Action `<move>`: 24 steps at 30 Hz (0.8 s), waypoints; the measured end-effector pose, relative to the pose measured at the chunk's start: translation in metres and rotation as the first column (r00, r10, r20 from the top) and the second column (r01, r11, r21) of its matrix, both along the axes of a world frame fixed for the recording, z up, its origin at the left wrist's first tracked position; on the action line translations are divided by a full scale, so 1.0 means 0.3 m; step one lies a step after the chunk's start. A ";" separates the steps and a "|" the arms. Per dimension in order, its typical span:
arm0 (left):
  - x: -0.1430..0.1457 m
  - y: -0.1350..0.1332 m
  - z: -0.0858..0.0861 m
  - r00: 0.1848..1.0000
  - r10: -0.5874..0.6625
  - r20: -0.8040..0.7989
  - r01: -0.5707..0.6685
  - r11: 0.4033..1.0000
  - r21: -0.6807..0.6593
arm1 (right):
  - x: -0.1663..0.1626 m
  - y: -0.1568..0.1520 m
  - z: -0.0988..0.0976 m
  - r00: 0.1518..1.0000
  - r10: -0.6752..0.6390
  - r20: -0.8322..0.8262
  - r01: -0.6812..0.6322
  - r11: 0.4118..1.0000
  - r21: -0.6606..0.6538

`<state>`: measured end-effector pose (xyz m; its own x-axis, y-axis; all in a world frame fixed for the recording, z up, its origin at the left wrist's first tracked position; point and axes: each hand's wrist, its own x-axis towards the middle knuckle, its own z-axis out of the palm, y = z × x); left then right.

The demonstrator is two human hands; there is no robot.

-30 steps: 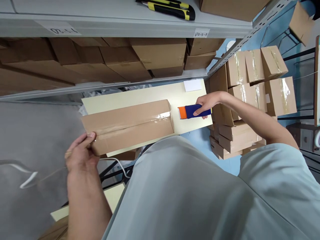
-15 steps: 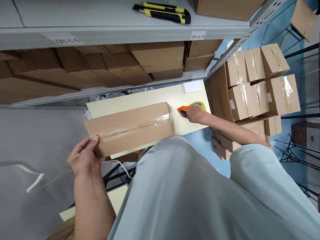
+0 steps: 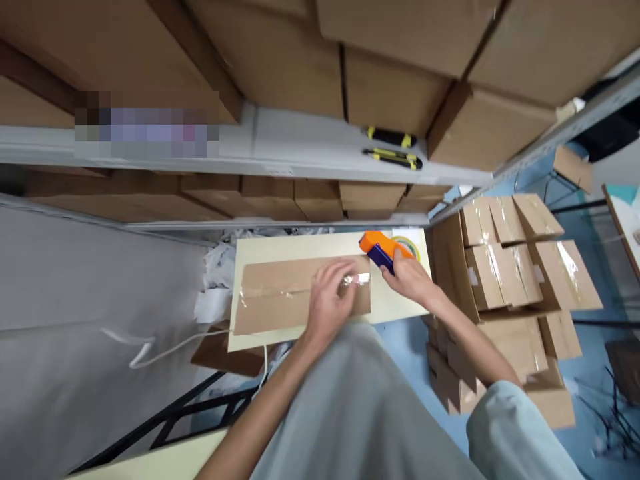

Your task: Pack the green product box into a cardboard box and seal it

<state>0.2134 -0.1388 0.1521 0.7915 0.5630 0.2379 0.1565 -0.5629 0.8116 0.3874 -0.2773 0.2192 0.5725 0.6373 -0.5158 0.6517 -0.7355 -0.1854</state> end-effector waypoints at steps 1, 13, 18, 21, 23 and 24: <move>0.018 -0.007 0.012 1.000 -0.012 0.024 0.012 1.000 0.007 | -0.004 0.029 0.015 1.000 0.028 -0.002 -0.028 0.999 0.028; 0.363 0.427 0.117 0.981 0.142 0.130 -0.151 0.987 0.062 | 0.167 0.730 0.217 0.907 0.205 0.368 -0.311 0.915 0.258; 0.375 0.467 0.185 0.987 0.069 0.145 -0.082 0.993 0.085 | 0.292 0.917 0.268 0.909 0.198 0.366 -0.264 0.954 0.139; 0.304 0.406 0.154 0.985 0.056 0.165 -0.067 0.996 0.062 | 0.334 0.954 0.238 0.915 0.198 0.352 -0.248 0.963 0.103; 0.259 0.373 0.123 0.991 0.052 0.124 -0.056 0.998 0.023 | 0.352 0.964 0.212 0.915 0.200 0.350 -0.250 0.963 0.102; 0.237 0.362 0.107 0.994 0.049 0.097 -0.049 0.999 0.001 | 0.360 0.963 0.200 0.915 0.201 0.351 -0.252 0.962 0.105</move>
<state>0.2844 -0.0301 0.1842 0.7363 0.5994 0.3140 0.1049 -0.5595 0.8222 0.4953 0.0117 0.2793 0.5266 0.8232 -0.2124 0.8398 -0.5425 -0.0206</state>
